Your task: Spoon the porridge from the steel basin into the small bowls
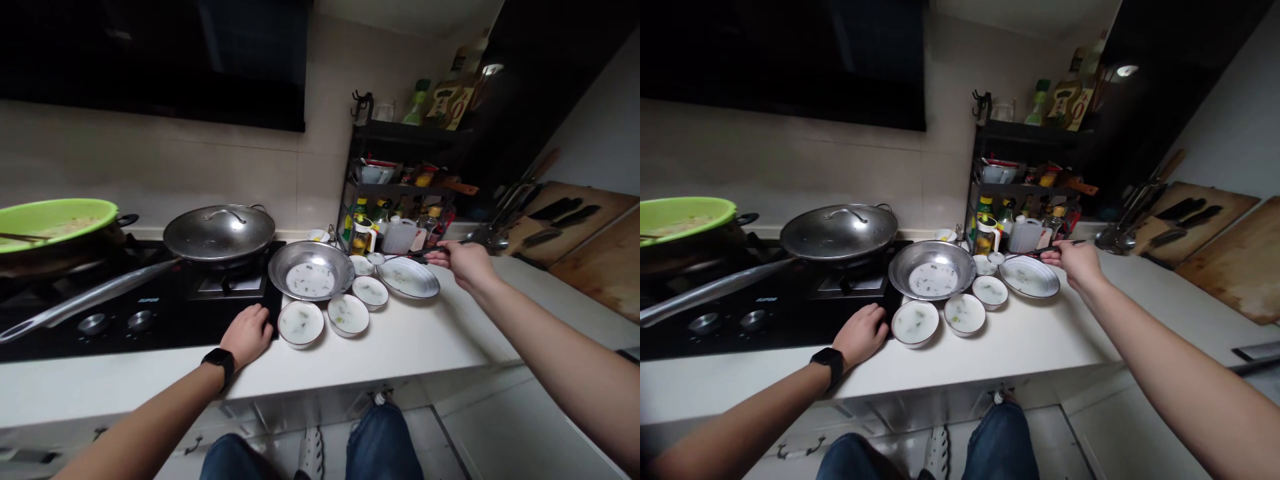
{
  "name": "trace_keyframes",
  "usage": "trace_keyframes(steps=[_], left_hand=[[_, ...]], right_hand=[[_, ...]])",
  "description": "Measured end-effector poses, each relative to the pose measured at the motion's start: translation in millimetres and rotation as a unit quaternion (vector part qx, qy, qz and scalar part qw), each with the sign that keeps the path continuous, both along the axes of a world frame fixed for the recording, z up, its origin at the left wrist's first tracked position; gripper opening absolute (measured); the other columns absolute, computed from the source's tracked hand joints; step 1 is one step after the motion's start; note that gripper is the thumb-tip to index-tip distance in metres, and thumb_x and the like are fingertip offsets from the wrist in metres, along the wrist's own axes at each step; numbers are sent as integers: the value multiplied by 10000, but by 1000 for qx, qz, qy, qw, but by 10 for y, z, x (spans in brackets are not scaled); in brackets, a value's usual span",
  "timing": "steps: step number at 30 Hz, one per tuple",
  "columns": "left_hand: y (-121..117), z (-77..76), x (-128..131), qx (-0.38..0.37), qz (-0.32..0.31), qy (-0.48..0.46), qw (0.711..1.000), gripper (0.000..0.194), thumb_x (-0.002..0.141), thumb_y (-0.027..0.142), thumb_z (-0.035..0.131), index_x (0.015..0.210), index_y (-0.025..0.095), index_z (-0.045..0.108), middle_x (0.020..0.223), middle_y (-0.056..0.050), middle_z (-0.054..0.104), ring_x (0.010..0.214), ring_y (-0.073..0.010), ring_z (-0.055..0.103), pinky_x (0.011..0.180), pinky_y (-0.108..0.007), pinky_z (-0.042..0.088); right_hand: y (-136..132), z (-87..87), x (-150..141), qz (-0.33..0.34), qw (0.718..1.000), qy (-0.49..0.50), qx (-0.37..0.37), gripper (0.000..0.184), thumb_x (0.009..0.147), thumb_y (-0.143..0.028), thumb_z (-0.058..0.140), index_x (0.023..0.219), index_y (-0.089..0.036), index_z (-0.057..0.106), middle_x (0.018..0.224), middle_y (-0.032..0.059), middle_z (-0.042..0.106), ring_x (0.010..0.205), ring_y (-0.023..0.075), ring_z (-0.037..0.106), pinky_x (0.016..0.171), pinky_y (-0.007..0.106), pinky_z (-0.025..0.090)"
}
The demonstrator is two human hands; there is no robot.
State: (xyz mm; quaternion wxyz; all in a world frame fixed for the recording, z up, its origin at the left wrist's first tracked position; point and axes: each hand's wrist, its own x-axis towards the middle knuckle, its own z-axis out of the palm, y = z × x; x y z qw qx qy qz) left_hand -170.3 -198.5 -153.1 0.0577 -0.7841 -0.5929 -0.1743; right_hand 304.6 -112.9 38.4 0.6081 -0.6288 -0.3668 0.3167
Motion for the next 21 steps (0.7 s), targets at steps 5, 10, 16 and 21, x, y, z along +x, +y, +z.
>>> trace_keyframes(steps=[5,10,16,21], left_hand=[[1,3,10,-1,-1,2,1000,153,934,222,476,860,213,609,949,-108,650,942,-269,625,912,-409,506],[2,-4,7,-1,2,-8,1000,144,931,214,486,863,213,614,954,-105,652,942,-265,623,907,-410,504],[0,1,12,-3,-3,-29,1000,140,913,203,495,857,212,624,965,-113,659,939,-271,621,899,-419,505],[6,-13,7,0,-1,-17,1000,146,915,208,490,864,212,627,955,-107,652,942,-269,622,908,-415,503]], right_hand=[[169,-149,-507,55,998,9,-12,171,1008,-101,459,912,-165,585,613,87,707,566,159,717,582,242,622],[274,-507,-1026,120,992,-36,7,82,999,-193,538,933,-186,587,594,39,691,579,183,727,609,292,640],[-28,-763,-1245,339,795,-454,218,224,999,-284,533,1123,-210,704,960,106,801,889,238,780,855,408,647],[-265,-571,-913,339,661,-598,302,296,990,-248,521,1204,-221,724,1158,126,781,1062,252,748,943,420,622]])
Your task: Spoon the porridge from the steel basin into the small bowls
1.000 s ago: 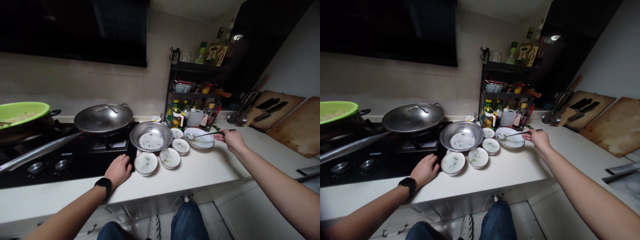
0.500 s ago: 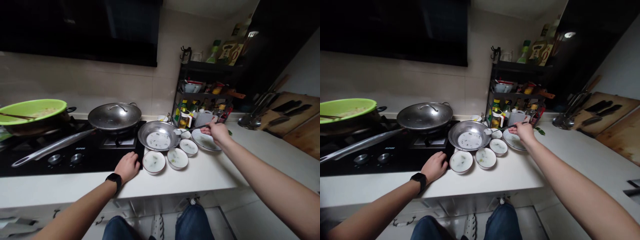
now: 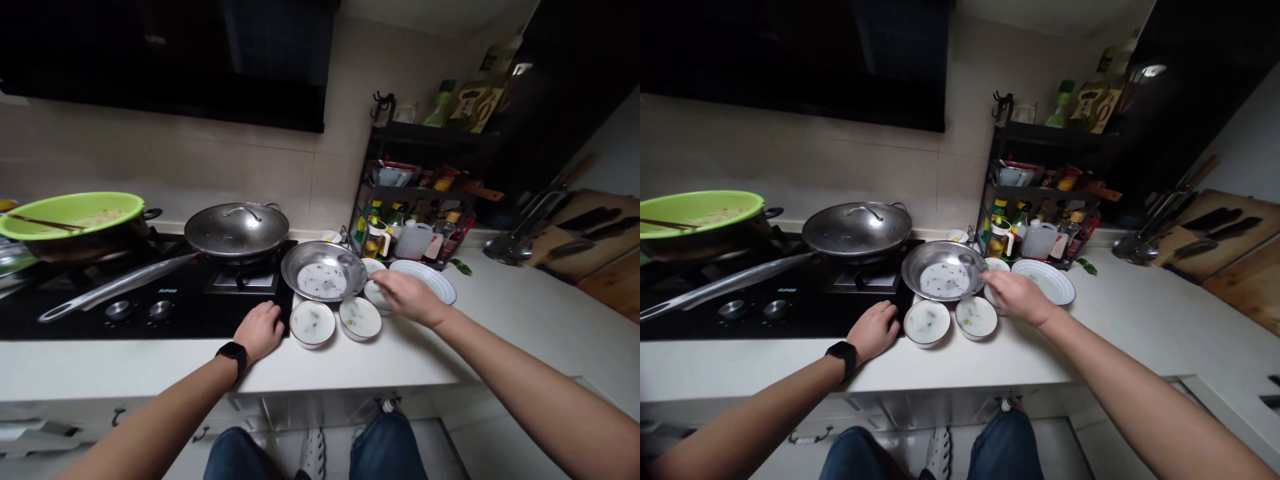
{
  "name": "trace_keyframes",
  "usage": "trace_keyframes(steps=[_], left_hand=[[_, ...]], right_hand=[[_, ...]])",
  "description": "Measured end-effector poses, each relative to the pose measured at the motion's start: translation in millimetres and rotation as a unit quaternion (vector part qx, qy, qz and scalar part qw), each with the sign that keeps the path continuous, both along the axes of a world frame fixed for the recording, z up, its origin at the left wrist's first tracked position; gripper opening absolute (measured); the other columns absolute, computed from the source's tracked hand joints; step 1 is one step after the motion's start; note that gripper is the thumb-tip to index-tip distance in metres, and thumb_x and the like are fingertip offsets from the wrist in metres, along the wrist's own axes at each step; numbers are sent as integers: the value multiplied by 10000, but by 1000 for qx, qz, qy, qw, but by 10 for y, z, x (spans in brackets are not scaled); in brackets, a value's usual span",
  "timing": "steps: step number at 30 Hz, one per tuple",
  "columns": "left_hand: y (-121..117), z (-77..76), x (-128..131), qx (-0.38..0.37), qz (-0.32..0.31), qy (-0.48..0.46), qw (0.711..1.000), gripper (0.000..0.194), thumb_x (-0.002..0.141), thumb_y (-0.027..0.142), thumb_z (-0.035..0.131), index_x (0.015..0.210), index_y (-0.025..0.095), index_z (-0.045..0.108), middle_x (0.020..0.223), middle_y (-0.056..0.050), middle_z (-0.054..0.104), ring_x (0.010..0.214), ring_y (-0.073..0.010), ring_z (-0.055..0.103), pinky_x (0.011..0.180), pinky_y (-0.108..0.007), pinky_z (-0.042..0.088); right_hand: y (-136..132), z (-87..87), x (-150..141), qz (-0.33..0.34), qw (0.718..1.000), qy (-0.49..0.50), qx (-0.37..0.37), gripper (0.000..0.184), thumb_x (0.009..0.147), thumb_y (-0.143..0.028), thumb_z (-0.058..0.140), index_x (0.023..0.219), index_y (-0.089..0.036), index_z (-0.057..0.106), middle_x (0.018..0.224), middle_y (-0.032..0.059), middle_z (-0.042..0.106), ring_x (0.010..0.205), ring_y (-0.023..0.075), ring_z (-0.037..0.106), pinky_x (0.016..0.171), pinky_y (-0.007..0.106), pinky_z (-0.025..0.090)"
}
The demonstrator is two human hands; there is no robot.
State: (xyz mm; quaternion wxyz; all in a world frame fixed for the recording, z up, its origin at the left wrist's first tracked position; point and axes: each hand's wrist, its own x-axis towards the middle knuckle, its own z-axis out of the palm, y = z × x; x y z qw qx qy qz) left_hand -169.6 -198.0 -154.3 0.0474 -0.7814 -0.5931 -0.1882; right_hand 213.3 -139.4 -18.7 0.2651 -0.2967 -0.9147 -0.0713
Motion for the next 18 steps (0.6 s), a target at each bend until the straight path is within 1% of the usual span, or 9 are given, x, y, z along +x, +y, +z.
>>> trace_keyframes(steps=[2,3,5,7,9,11,13,18], left_hand=[[2,-6,-5,2,-3,6,1000,151,919,214,487,875,208,631,957,-108,649,948,-270,624,912,-412,503],[3,-8,-9,3,-4,7,1000,154,921,215,484,880,207,633,958,-109,649,949,-271,624,913,-412,503],[4,-13,-15,4,-7,6,1000,159,924,215,479,878,206,631,954,-109,649,940,-273,622,908,-415,504],[5,-17,-20,7,-9,-2,1000,154,920,219,483,866,208,627,950,-111,653,929,-275,621,900,-421,505],[6,-19,-23,8,-9,-11,1000,146,914,226,493,852,213,624,950,-111,661,921,-274,621,894,-421,505],[7,-20,-24,9,-6,-12,1000,142,910,231,499,847,215,625,954,-111,667,922,-272,624,894,-418,506],[7,-16,-24,10,-3,-6,1000,148,911,233,493,845,214,624,949,-110,666,922,-270,628,895,-415,507],[8,-1,-25,7,-3,2,1000,154,913,237,484,840,219,618,935,-106,663,916,-270,642,892,-409,512]], right_hand=[[7,121,277,-103,993,65,14,299,1001,-294,511,1203,-213,715,1155,131,778,1034,258,749,941,417,613],[26,173,435,-156,983,96,14,303,1004,-315,498,1193,-209,710,1134,129,780,1006,257,752,930,411,611],[70,241,756,-251,957,144,18,291,996,-331,477,1117,-209,712,985,112,790,1011,277,745,940,423,592],[100,255,1036,-325,931,164,-3,253,980,-315,475,1006,-218,708,889,103,782,1042,293,736,977,430,567],[107,224,1235,-378,906,189,-37,220,965,-287,487,985,-219,695,821,96,769,992,297,744,963,424,564],[103,166,1344,-404,885,221,-67,208,957,-265,506,1045,-210,685,781,86,761,906,295,754,912,415,575],[105,99,1384,-413,871,252,-86,211,954,-254,525,1095,-202,673,765,81,761,859,294,759,871,407,579],[186,-65,1395,-413,837,335,-128,198,961,-233,520,1095,-188,658,735,81,762,777,283,766,812,406,598]])
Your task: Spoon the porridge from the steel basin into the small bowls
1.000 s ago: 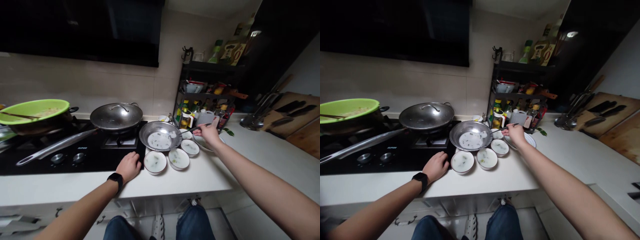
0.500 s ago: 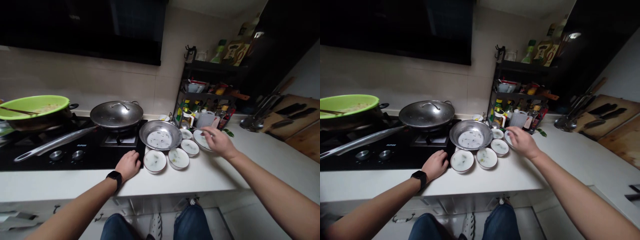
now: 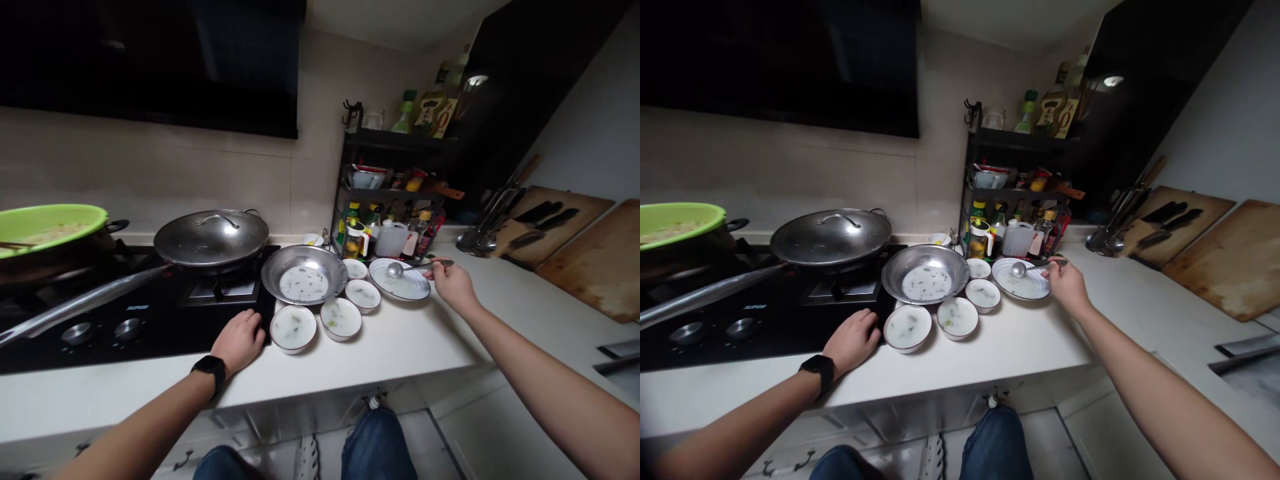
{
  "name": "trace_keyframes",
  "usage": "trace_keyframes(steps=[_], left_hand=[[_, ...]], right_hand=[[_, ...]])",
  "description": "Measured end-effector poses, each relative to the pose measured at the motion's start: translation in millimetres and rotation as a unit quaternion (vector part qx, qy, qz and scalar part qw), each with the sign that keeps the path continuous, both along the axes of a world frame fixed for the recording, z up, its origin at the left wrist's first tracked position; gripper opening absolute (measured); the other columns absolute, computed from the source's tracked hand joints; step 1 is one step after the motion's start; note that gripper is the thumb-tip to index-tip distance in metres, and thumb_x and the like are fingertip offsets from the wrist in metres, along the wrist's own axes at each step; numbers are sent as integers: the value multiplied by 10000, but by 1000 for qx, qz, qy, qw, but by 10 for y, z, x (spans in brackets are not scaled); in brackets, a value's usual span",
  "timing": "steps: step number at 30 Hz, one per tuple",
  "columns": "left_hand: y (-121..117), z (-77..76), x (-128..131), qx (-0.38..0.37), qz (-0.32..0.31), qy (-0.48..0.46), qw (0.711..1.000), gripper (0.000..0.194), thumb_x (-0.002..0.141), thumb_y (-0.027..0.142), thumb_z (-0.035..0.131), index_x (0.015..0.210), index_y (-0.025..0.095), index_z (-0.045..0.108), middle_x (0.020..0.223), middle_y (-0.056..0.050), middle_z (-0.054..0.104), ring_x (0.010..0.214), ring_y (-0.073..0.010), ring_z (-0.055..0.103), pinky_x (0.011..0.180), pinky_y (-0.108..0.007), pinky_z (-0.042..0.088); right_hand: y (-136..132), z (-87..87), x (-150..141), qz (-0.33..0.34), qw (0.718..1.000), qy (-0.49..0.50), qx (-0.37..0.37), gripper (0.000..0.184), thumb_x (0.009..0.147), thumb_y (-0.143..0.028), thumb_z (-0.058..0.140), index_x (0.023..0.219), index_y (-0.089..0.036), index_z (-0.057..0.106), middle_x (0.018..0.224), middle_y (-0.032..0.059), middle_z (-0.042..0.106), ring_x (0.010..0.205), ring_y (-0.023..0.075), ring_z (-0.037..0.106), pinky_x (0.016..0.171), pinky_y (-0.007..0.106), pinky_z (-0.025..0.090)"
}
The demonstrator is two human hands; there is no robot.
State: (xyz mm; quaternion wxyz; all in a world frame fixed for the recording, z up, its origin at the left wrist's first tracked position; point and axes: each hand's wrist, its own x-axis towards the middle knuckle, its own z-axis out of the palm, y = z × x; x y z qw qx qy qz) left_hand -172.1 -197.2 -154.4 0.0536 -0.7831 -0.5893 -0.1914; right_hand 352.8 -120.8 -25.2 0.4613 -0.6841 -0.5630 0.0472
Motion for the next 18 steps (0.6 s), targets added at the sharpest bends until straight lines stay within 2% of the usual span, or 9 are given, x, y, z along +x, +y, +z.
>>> trace_keyframes(steps=[4,7,9,14,18], left_hand=[[2,-6,-5,-1,4,10,1000,148,924,239,481,844,225,604,941,-101,659,935,-269,644,900,-400,509],[4,-22,-14,-1,3,15,1000,149,930,239,474,846,225,596,942,-99,652,932,-267,638,901,-400,505],[5,-29,-17,-1,2,16,1000,152,934,240,471,850,223,596,946,-101,652,931,-266,636,901,-402,504],[1,-20,-7,-3,1,19,1000,163,939,242,469,862,214,609,951,-105,652,939,-269,634,905,-407,505],[2,-15,-2,-3,0,19,1000,171,939,237,469,868,203,621,950,-107,655,929,-268,627,897,-408,505]], right_hand=[[72,-79,33,-6,990,141,-10,121,941,-181,526,977,-210,638,658,71,735,662,265,754,727,402,637],[80,-74,36,-30,954,298,-1,114,915,-123,542,889,-217,600,601,59,702,600,236,749,647,343,655],[67,-43,20,-43,932,361,1,125,909,-99,543,870,-211,583,593,62,694,578,219,747,606,300,654],[18,88,-47,-58,912,405,-19,150,938,-75,493,893,-187,583,596,91,695,529,196,732,562,251,644],[1,256,-121,-39,915,400,-16,133,963,-89,493,907,-165,586,600,83,702,518,175,727,554,221,635]])
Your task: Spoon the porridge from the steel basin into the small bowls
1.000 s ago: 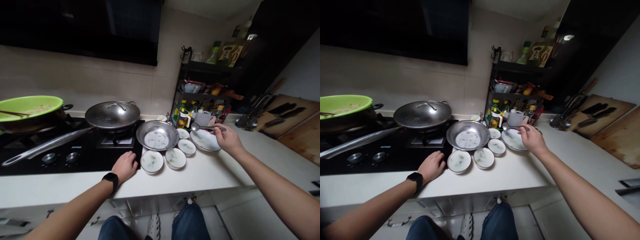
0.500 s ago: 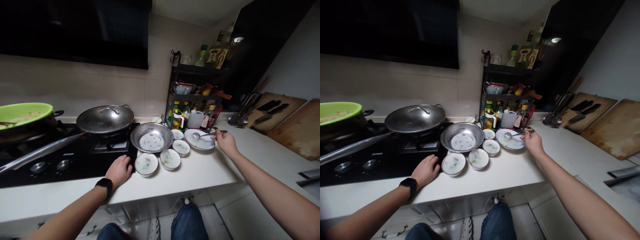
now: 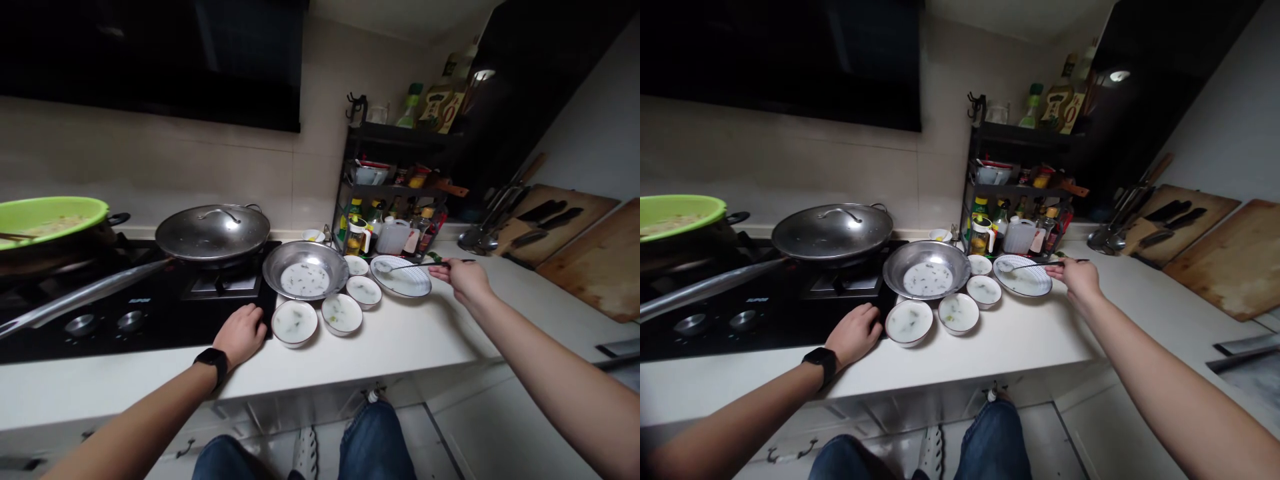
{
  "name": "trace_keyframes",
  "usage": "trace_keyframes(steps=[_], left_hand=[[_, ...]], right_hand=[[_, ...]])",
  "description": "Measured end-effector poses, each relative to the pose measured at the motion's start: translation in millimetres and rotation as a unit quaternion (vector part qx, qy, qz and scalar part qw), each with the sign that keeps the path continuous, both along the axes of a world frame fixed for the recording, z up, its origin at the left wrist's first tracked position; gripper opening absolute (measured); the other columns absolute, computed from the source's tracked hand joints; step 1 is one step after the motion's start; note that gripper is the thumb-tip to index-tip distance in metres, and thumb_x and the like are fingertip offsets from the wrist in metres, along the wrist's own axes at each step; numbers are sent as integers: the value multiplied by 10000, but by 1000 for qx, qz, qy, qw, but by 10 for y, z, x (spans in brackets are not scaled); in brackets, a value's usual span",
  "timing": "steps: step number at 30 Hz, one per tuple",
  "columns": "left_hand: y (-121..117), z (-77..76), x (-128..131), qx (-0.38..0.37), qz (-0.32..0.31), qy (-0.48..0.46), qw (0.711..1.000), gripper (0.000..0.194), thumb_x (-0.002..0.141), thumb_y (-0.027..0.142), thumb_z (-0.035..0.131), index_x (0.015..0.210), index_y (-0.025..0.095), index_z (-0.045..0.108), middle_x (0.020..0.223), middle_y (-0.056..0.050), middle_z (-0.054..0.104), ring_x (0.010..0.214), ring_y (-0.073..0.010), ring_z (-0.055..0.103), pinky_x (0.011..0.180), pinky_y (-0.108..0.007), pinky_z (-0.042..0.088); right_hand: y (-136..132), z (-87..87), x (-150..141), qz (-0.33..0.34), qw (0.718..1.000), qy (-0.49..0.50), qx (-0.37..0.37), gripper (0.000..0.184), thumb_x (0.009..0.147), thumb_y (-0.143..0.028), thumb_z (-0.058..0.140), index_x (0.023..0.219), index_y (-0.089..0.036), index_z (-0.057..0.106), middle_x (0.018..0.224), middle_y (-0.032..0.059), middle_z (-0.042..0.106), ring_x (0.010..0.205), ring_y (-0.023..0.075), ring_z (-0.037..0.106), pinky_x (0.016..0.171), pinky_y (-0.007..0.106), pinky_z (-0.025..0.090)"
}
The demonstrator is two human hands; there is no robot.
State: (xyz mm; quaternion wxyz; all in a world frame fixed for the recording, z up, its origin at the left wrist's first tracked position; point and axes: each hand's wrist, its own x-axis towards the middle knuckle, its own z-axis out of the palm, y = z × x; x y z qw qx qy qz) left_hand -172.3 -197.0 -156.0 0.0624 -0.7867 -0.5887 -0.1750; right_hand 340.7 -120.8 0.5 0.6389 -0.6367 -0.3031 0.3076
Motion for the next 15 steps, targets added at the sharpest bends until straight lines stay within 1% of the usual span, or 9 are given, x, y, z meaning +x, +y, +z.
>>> trace_keyframes(steps=[5,8,11,15], left_hand=[[6,-11,-1,9,-7,-11,1000,159,921,220,487,846,205,627,926,-106,652,917,-272,618,889,-413,504],[2,-3,9,15,-5,-18,1000,144,906,210,504,843,207,634,923,-106,654,920,-273,623,889,-410,505],[-6,12,23,12,-1,-16,1000,141,902,204,509,846,205,639,929,-106,655,925,-266,630,892,-401,503],[-8,19,36,6,3,-12,1000,142,910,200,503,856,203,634,942,-106,656,931,-262,630,898,-398,503]], right_hand=[[29,260,-212,32,999,-25,17,183,971,-70,447,918,-167,594,581,68,705,518,166,725,534,229,637],[78,340,-424,56,998,-20,20,178,973,-79,466,914,-177,602,579,56,704,529,162,730,520,218,632],[154,318,-678,89,996,-7,20,147,983,-98,487,915,-174,593,590,67,711,540,163,739,526,214,631],[287,155,-1072,133,991,-32,12,100,992,-145,519,929,-170,593,576,62,704,520,173,730,516,240,631]])
